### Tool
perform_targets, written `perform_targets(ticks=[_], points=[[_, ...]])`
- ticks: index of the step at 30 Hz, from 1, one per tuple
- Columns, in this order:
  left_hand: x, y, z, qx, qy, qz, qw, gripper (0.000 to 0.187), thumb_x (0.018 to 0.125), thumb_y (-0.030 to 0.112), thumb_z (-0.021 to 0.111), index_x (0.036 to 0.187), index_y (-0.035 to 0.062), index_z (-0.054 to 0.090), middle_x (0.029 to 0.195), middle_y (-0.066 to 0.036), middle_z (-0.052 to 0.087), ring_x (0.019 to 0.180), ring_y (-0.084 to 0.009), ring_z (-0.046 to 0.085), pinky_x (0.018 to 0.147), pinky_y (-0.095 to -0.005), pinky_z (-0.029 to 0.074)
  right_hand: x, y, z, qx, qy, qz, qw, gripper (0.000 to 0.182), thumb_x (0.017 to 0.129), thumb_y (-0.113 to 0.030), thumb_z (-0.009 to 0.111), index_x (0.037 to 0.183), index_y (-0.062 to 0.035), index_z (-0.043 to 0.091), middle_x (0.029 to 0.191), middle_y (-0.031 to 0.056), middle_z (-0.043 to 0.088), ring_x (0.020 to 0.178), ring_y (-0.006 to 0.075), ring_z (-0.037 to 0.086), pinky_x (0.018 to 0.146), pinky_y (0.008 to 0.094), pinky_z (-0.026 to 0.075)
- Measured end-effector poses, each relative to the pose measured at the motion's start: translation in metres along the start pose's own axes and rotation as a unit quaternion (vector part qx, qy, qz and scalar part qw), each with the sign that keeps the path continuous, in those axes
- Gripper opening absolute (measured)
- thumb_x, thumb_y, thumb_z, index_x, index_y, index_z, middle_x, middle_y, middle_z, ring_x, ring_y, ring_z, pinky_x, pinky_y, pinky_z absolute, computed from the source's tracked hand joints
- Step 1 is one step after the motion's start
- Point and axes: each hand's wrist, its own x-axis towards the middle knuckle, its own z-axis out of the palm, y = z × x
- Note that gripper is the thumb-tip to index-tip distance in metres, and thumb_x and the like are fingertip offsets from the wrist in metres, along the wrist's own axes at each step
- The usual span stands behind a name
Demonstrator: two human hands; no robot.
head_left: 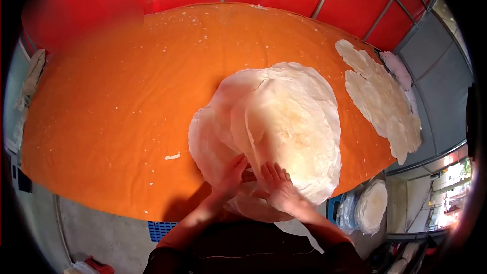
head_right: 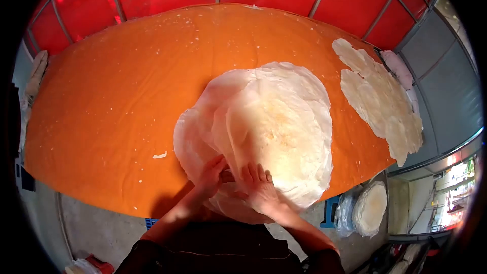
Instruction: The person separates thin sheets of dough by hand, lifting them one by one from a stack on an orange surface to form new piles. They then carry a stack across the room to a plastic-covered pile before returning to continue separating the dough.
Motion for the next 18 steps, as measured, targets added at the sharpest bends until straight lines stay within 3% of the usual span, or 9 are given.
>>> perform_targets(ticks=[2, 3, 6, 8, 11, 12, 13, 16, 18], points=[[0.002, -0.002, -0.001, 0.019, -0.006, 0.003, 1.000, 0.032, 0.093, 0.020, 0.036, 0.117, 0.0009, 0.042, 0.109, -0.015, 0.054, 0.093, -0.0247, 0.057, 0.079, -0.0364, 0.049, 0.006, -0.005, 0.004, 0.021, 0.049, 0.026, 0.998, 0.059, 0.073, -0.020, 0.061, 0.123, 0.0019, 0.036, 0.120, 0.0215, 0.043, 0.111, 0.0369, 0.042, 0.091, 0.0434, 0.036], [0.004, -0.003, -0.001, 0.010, 0.001, 0.004, 1.000, 0.031, 0.092, 0.020, 0.038, 0.117, 0.0010, 0.042, 0.107, -0.014, 0.055, 0.091, -0.0240, 0.058, 0.078, -0.0358, 0.049, 0.010, 0.007, 0.020, 0.052, 0.125, 0.004, 0.991, 0.059, 0.069, -0.005, 0.058, 0.125, -0.0042, 0.038, 0.115, 0.0179, 0.048, 0.101, 0.0347, 0.049, 0.083, 0.0409, 0.041], [0.011, -0.003, -0.008, 0.024, 0.044, 0.012, 0.999, 0.031, 0.090, 0.018, 0.044, 0.115, 0.0012, 0.043, 0.101, -0.012, 0.056, 0.086, -0.0218, 0.058, 0.077, -0.0342, 0.049, 0.022, 0.025, 0.004, 0.192, 0.069, -0.002, 0.979, 0.053, 0.070, -0.001, 0.053, 0.122, -0.0113, 0.046, 0.096, 0.0166, 0.056, 0.087, 0.0276, 0.056, 0.076, 0.0334, 0.045], [0.015, -0.003, -0.015, 0.087, 0.095, 0.018, 0.992, 0.032, 0.087, 0.016, 0.049, 0.114, 0.0012, 0.043, 0.098, -0.011, 0.055, 0.085, -0.0201, 0.057, 0.076, -0.0332, 0.049, 0.031, 0.050, -0.008, 0.379, 0.123, 0.059, 0.915, 0.049, 0.072, 0.001, 0.052, 0.117, -0.0163, 0.053, 0.072, 0.0127, 0.056, 0.069, 0.0163, 0.054, 0.070, 0.0263, 0.045], [0.028, 0.001, -0.046, 0.236, 0.185, 0.124, 0.946, 0.035, 0.078, 0.010, 0.059, 0.108, -0.0019, 0.045, 0.086, -0.007, 0.054, 0.073, -0.0169, 0.054, 0.066, -0.0276, 0.048, 0.053, 0.080, -0.112, 0.182, 0.242, 0.091, 0.949, 0.018, 0.071, 0.006, 0.045, 0.077, 0.0005, 0.062, 0.051, 0.0055, 0.038, 0.052, 0.0082, 0.037, 0.046, 0.0265, 0.034], [0.029, 0.006, -0.050, 0.305, 0.213, 0.164, 0.914, 0.036, 0.076, 0.008, 0.061, 0.106, -0.0034, 0.045, 0.079, -0.006, 0.054, 0.067, -0.0158, 0.054, 0.061, -0.0250, 0.048, 0.055, 0.057, -0.151, 0.150, 0.305, 0.102, 0.935, 0.018, 0.071, 0.007, 0.044, 0.076, 0.0026, 0.061, 0.052, 0.0094, 0.034, 0.050, 0.0093, 0.034, 0.046, 0.0264, 0.034], [0.030, 0.011, -0.045, 0.235, 0.230, 0.162, 0.930, 0.030, 0.076, 0.008, 0.061, 0.100, -0.0028, 0.046, 0.077, -0.006, 0.054, 0.066, -0.0152, 0.053, 0.059, -0.0247, 0.047, 0.055, 0.038, -0.181, 0.074, 0.283, 0.115, 0.949, 0.027, 0.068, 0.010, 0.045, 0.087, 0.0025, 0.062, 0.059, 0.0148, 0.049, 0.054, 0.0156, 0.047, 0.052, 0.0277, 0.042], [0.035, 0.025, -0.041, 0.115, 0.240, 0.152, 0.952, 0.019, 0.075, 0.007, 0.062, 0.086, -0.0015, 0.050, 0.073, -0.005, 0.055, 0.065, -0.0138, 0.052, 0.055, -0.0242, 0.046, 0.077, 0.019, -0.168, -0.054, 0.369, -0.116, 0.921, 0.040, 0.062, 0.010, 0.049, 0.098, -0.0003, 0.061, 0.084, 0.0180, 0.061, 0.075, 0.0272, 0.059, 0.068, 0.0327, 0.048], [0.054, 0.026, -0.067, 0.161, 0.197, 0.139, 0.957, 0.015, 0.075, 0.007, 0.061, 0.082, -0.0013, 0.051, 0.075, -0.007, 0.056, 0.065, -0.0134, 0.052, 0.055, -0.0246, 0.046, 0.097, 0.022, -0.124, 0.035, 0.311, -0.111, 0.943, 0.048, 0.057, 0.009, 0.052, 0.104, -0.0022, 0.059, 0.105, 0.0160, 0.058, 0.096, 0.0325, 0.056, 0.082, 0.0370, 0.046]])
